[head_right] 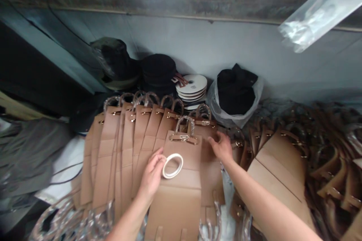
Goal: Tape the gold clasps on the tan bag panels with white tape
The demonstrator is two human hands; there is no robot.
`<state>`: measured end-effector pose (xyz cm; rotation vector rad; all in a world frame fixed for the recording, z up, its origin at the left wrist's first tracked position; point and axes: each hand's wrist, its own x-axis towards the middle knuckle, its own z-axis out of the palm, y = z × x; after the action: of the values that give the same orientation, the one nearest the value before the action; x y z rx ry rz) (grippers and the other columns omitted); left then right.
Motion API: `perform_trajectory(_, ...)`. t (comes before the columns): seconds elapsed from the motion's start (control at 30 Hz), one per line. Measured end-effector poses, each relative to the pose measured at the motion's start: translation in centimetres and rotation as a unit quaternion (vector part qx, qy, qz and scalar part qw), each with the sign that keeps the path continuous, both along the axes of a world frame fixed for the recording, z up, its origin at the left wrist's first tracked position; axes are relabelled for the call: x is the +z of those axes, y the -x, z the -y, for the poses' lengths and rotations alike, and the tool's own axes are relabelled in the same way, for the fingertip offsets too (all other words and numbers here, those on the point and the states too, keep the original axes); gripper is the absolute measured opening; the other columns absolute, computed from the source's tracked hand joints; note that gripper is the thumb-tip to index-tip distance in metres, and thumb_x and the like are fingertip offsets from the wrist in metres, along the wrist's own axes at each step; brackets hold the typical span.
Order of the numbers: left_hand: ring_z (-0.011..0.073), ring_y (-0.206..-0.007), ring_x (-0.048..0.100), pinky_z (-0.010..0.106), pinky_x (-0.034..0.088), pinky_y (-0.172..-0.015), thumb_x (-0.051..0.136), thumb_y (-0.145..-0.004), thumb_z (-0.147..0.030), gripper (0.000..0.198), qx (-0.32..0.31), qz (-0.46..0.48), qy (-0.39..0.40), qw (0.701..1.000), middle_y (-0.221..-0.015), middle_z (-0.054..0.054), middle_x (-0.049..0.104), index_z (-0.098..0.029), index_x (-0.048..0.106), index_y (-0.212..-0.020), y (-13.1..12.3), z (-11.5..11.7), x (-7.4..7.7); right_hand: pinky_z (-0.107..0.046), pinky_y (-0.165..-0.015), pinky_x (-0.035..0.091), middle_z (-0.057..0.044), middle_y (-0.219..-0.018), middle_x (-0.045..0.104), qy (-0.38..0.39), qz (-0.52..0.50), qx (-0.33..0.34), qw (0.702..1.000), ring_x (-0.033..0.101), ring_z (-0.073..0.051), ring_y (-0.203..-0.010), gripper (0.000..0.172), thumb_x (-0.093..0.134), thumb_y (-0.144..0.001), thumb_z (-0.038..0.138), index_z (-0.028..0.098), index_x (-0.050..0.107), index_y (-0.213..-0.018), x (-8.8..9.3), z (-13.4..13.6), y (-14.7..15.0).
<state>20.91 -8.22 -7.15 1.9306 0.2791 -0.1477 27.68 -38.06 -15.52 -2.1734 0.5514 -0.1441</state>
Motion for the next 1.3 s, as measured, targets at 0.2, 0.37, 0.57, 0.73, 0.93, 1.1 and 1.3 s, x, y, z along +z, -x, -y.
perform_trajectory(0.2, 0.0321, -0.135, 0.051, 0.042, 0.040, -0.108, 0.065, -0.083, -0.044, 0.026, 0.099, -0.091, 0.163, 0.977, -0.152, 0.014, 0.052, -0.018, 0.067, -0.087, 1.1, -0.5, 0.4, -0.044, -0.084, 0.055, -0.014, -0.099, 0.076, -0.157, -0.051, -0.064, 0.984, 0.070, -0.035, -0.100, 0.048, 0.066, -0.074, 0.059, 0.018, 0.071, -0.100, -0.5, 1.1, 0.7)
perform_trajectory(0.37, 0.0255, -0.119, 0.062, 0.030, 0.049, -0.084, 0.074, -0.073, -0.039, 0.030, 0.159, -0.134, 0.271, 0.940, -0.130, 0.009, 0.068, -0.019, 0.069, -0.094, 1.8, -1.2, 1.5, -0.040, -0.081, 0.059, -0.010, -0.105, 0.078, -0.429, -0.041, 0.016, 0.902, 0.074, -0.029, -0.095, 0.042, 0.071, -0.080, 0.056, 0.024, 0.067, -0.106, 2.8, 0.5, 3.0)
perform_trajectory(0.57, 0.0248, -0.121, 0.062, 0.028, 0.053, -0.078, 0.073, -0.074, -0.025, 0.013, 0.220, -0.111, 0.343, 0.906, -0.120, 0.009, 0.072, -0.019, 0.071, -0.085, 2.8, 0.2, 2.6, -0.042, -0.091, 0.057, -0.013, -0.109, 0.077, -0.473, -0.051, 0.063, 0.878, 0.071, -0.029, -0.107, 0.056, 0.054, -0.087, 0.072, 0.023, 0.072, -0.106, 5.4, -2.5, 6.2)
perform_trajectory(0.73, 0.0273, -0.129, 0.059, 0.031, 0.056, -0.089, 0.074, -0.076, -0.025, 0.018, 0.181, -0.096, 0.356, 0.912, -0.121, 0.010, 0.073, -0.018, 0.073, -0.092, 4.0, 1.5, 5.7, -0.048, -0.092, 0.056, -0.010, -0.104, 0.078, -0.517, 0.042, 0.090, 0.850, 0.073, -0.030, -0.093, 0.064, 0.087, -0.065, 0.054, 0.019, 0.069, -0.116, 10.1, -4.6, 8.1)
perform_trajectory(0.93, 0.0356, -0.137, 0.051, 0.033, 0.059, -0.089, 0.084, -0.068, -0.035, 0.023, 0.088, -0.029, 0.353, 0.931, -0.141, 0.008, 0.064, -0.018, 0.072, -0.079, 6.8, 2.1, 10.9, -0.046, -0.094, 0.054, -0.008, -0.106, 0.076, -0.488, 0.162, 0.149, 0.845, 0.070, -0.028, -0.097, 0.046, 0.076, -0.083, 0.050, 0.021, 0.072, -0.118, 18.7, -3.1, 12.9)
perform_trajectory(1.1, 0.0345, -0.122, 0.063, 0.035, 0.059, -0.088, 0.086, -0.059, -0.032, 0.029, 0.132, -0.021, 0.345, 0.929, -0.117, 0.008, 0.077, -0.018, 0.076, -0.083, 8.9, 3.0, 12.1, -0.036, -0.093, 0.053, -0.004, -0.107, 0.075, -0.359, 0.293, 0.188, 0.866, 0.067, -0.023, -0.096, 0.021, 0.067, -0.094, 0.034, 0.027, 0.078, -0.110, 22.1, -3.7, 18.4)
perform_trajectory(1.3, 0.0354, -0.108, 0.069, 0.043, 0.056, -0.095, 0.081, -0.069, -0.035, 0.033, 0.082, 0.043, 0.375, 0.922, -0.099, 0.008, 0.079, -0.019, 0.076, -0.097, 12.4, 4.4, 15.9, -0.032, -0.086, 0.057, -0.005, -0.108, 0.075, -0.314, 0.419, 0.255, 0.813, 0.071, -0.023, -0.091, 0.033, 0.061, -0.097, 0.026, 0.035, 0.070, -0.128, 24.5, -4.3, 23.4)
